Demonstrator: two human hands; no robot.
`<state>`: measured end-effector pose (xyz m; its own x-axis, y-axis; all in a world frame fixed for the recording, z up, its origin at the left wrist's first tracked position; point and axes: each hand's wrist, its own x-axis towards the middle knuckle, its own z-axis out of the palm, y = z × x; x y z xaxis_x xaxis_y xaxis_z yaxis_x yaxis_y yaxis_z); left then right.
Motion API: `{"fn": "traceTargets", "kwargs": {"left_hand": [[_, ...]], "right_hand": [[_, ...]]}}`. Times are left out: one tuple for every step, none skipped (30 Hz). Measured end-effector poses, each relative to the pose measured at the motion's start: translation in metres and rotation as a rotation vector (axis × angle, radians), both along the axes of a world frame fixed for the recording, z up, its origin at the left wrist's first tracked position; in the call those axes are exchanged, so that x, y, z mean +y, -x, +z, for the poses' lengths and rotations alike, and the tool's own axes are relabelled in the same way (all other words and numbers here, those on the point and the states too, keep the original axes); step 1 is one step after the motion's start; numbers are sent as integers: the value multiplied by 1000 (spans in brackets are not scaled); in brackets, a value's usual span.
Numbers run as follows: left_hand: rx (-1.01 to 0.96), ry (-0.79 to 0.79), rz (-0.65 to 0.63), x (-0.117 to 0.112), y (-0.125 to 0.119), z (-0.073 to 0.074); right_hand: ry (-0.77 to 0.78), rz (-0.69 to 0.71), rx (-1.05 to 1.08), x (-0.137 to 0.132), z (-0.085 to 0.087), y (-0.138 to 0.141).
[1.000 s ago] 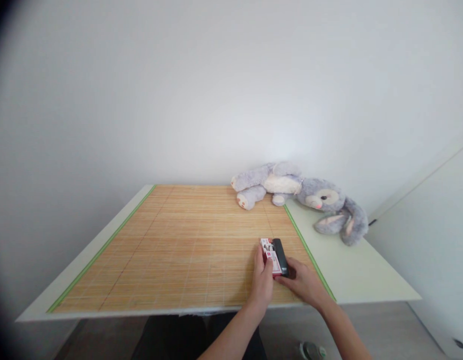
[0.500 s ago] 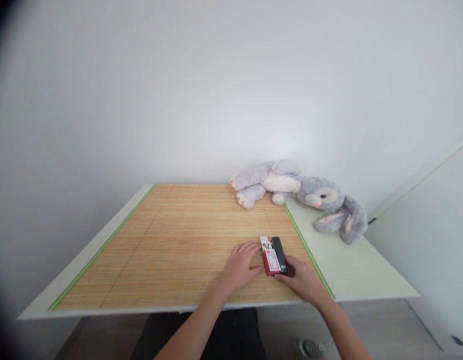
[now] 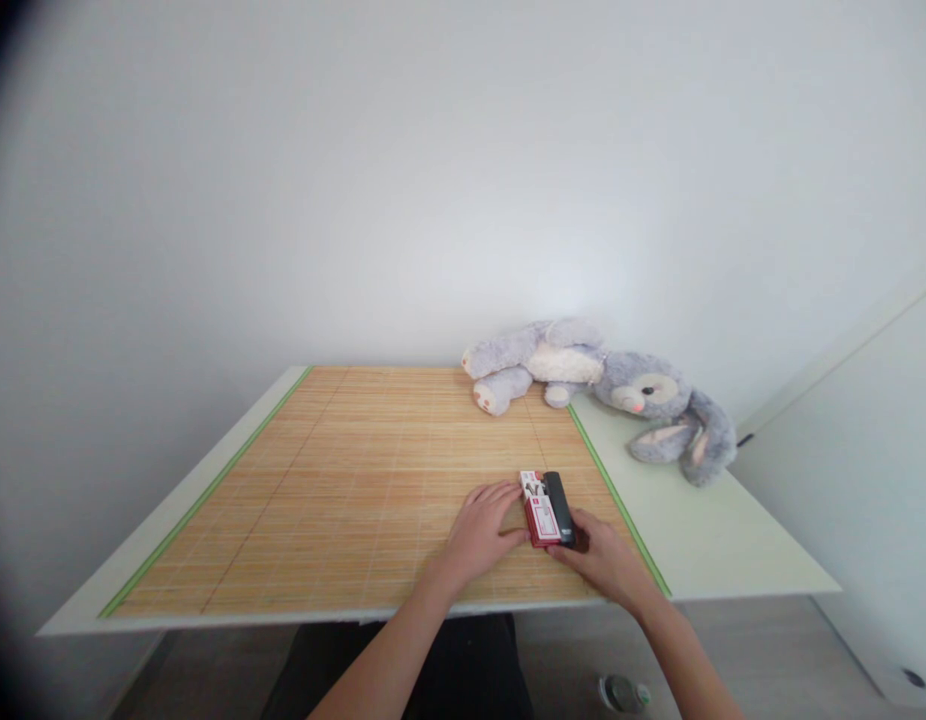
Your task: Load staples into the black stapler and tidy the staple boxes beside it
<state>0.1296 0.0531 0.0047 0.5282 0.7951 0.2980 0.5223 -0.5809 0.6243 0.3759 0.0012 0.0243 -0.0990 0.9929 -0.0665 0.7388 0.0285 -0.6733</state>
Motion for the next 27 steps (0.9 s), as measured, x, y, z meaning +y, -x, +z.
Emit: {"fn": "traceTargets", "kwargs": {"left_hand": [[2,2,0,0,-1,0],[3,3,0,0,-2,1],[2,3,-1,0,-3,1],[2,3,-3,0,-4,2],[3,3,-7,-1,-4,4],[5,3,-13,-2,-3,6],[9,1,-15,-4,1,8],[13,-4,-8,-6,8,9],[21,-12,8,-9,18,10],[32,-22,40,-11,32,11],[51,-35,88,-12,49,11],[81,-47,139,-13,67,10],[111,-58,221,-13,87,8],[153,-61,308,-13,106,5],[197,-63,401,-12,123,2],[249,-62,472,-11,137,-2],[301,-63,520,-11,148,-5],[349,-69,552,-10,155,-8],[392,-78,567,-10,159,-10],[427,-88,573,-11,160,-12],[453,-98,578,-11,159,-13],[472,-104,585,-12,156,-13],[485,-106,594,-13,153,-13],[492,-104,603,-14,151,-13],[495,-97,607,-15,148,-12],[494,-87,608,-16,147,-11],[490,-75,603,-17,146,-10]], "right_hand": [[8,-1,0,0,0,1],[9,3,1,1,0,2],[1,12,2,1,0,2],[-12,24,2,1,0,2],[-28,29,1,0,0,0],[-42,24,-3,-2,0,-2],[-55,4,-9,-5,-1,-5],[-67,-28,-13,-10,0,-8],[-85,-70,-11,-15,1,-9],[-113,-116,2,-21,3,-9],[-149,-155,26,-28,5,-5],[-187,-181,60,-34,8,3],[-219,-188,95,-39,12,16],[-229,-165,125,-41,15,34],[-229,-109,137,-42,17,55],[-254,-39,127,-40,19,78],[-294,24,104,-35,19,102],[-347,65,65,-28,17,124],[-369,92,7,-19,13,144],[-386,93,-61,-9,8,160],[-378,77,-138,1,3,173],[-349,41,-224,10,-4,181],[-311,-2,-304,18,-10,186],[-271,-39,-379,23,-15,188],[-237,-67,-445,27,-20,189],[-215,-84,-497,29,-24,189],[-205,-91,-538,29,-27,190]]}}
